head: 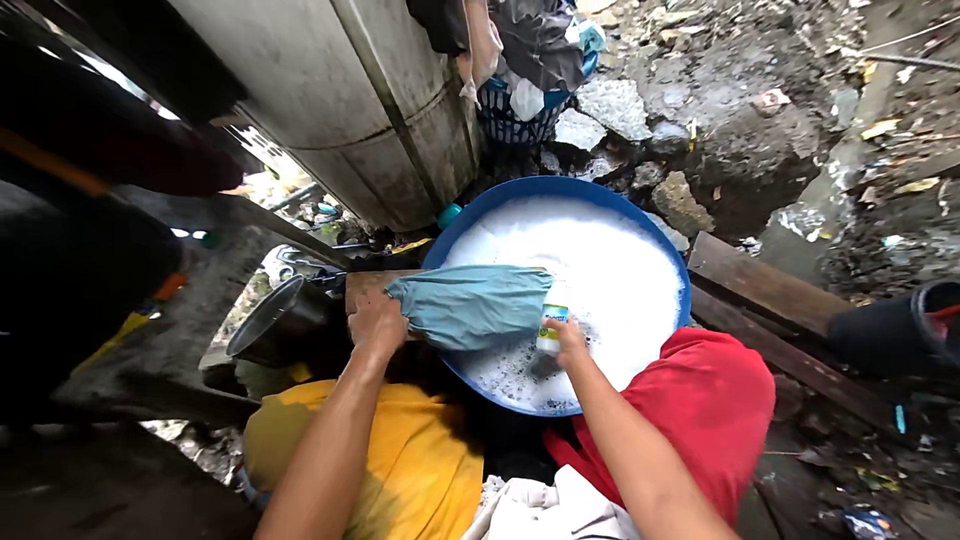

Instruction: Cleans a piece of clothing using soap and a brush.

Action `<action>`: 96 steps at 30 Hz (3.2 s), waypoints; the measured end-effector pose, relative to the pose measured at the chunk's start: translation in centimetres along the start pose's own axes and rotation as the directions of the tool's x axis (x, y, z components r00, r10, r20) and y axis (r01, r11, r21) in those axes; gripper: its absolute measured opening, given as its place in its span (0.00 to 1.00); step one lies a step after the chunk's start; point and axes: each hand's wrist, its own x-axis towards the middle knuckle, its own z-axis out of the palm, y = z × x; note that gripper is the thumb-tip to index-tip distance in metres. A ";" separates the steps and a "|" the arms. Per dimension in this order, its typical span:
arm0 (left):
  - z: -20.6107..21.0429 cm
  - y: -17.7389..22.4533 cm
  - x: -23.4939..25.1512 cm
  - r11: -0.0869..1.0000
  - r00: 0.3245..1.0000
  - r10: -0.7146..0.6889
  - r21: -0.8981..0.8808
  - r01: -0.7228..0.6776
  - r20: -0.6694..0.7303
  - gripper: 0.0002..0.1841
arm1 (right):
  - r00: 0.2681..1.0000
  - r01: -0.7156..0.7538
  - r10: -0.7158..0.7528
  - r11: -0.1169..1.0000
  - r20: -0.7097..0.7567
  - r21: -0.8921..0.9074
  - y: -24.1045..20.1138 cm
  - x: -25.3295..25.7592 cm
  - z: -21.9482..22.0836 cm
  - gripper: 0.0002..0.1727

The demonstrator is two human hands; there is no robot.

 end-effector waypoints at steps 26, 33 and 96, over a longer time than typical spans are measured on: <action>0.0 6.3 -3.5 -0.031 0.984 0.111 -0.989 0.145 0.140 0.20 | 0.884 0.381 -0.410 0.910 0.223 0.166 -12.1 -6.5 -1.8 0.27; -8.1 2.6 -6.4 0.373 0.964 0.259 -0.915 -0.155 -0.058 0.17 | 0.796 0.561 -0.590 0.803 0.138 0.200 -16.9 -9.7 -4.7 0.24; -2.6 8.9 -2.6 0.225 0.845 0.466 -0.958 0.176 0.264 0.20 | 0.991 -0.032 0.048 0.992 0.124 -0.124 -2.4 1.3 -1.7 0.37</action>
